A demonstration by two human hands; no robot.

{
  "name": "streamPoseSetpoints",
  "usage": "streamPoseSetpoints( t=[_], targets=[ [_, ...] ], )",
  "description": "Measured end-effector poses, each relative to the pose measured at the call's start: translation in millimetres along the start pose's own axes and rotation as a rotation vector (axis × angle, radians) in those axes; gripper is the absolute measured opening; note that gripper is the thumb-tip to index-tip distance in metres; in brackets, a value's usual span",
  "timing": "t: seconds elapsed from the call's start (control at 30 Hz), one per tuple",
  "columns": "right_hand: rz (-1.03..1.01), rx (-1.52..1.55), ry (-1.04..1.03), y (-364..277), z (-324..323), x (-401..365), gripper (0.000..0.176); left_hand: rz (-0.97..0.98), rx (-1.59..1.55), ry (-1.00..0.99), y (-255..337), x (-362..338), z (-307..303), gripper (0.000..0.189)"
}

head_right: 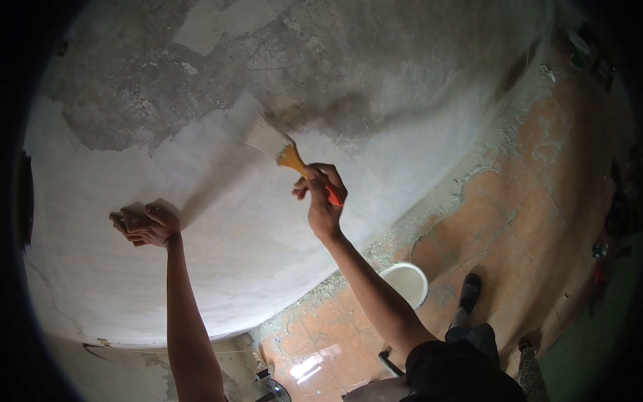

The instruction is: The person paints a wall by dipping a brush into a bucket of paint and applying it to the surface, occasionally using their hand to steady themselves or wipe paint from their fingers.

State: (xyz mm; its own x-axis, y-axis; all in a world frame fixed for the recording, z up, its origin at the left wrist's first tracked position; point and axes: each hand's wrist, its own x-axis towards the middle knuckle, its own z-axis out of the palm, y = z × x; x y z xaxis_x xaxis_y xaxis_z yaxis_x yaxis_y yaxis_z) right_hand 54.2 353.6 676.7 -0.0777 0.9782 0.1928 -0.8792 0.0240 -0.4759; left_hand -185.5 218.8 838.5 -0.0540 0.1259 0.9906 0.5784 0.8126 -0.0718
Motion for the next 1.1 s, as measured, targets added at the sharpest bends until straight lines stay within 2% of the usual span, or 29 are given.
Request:
streamPoseSetpoints(
  t=[0.2, 0.27, 0.37, 0.5, 0.63, 0.8, 0.9, 1.0, 1.03, 1.1],
  targets=[
    [0.116, -0.16, 0.075, 14.6, -57.0, -37.3, 0.017, -0.004, 0.003, -0.002, -1.2, -1.5, 2.1, 0.081],
    [0.159, -0.132, 0.146, 6.3, -63.4, -43.0, 0.019, 0.005, 0.026, 0.001, -3.2, -0.3, 2.8, 0.081],
    [0.173, -0.052, 0.17, -21.8, -40.5, -36.3, 0.019, 0.005, 0.002, 0.0, 3.2, 0.1, -2.0, 0.081],
    [-0.004, 0.092, -0.038, -43.7, 27.4, -11.0, 0.019, 0.011, 0.005, -0.009, 6.1, 0.1, -5.1, 0.081],
    [-0.007, 0.12, -0.108, -35.5, 73.0, -0.8, 0.016, 0.021, -0.012, 0.042, 8.9, -0.4, -4.6, 0.077],
    [-0.013, -0.048, -0.034, -1.4, 45.7, -33.0, 0.016, 0.066, 0.011, 0.06, 2.6, -0.3, -1.6, 0.076],
    [0.094, -0.172, 0.045, 3.3, 13.9, -57.2, 0.017, 0.014, -0.02, 0.019, 4.6, -2.2, -2.8, 0.077],
    [0.167, -0.131, 0.12, -14.3, 8.8, -69.9, 0.02, 0.03, -0.003, 0.005, 5.7, -0.8, -4.8, 0.076],
    [0.169, -0.131, 0.116, -18.2, 13.8, -69.9, 0.02, 0.028, -0.023, 0.018, 7.0, -1.1, -5.0, 0.076],
    [0.031, -0.022, -0.008, -31.5, 39.1, -61.3, 0.018, 0.027, -0.042, 0.027, 6.4, -2.0, -5.0, 0.076]
  ],
)
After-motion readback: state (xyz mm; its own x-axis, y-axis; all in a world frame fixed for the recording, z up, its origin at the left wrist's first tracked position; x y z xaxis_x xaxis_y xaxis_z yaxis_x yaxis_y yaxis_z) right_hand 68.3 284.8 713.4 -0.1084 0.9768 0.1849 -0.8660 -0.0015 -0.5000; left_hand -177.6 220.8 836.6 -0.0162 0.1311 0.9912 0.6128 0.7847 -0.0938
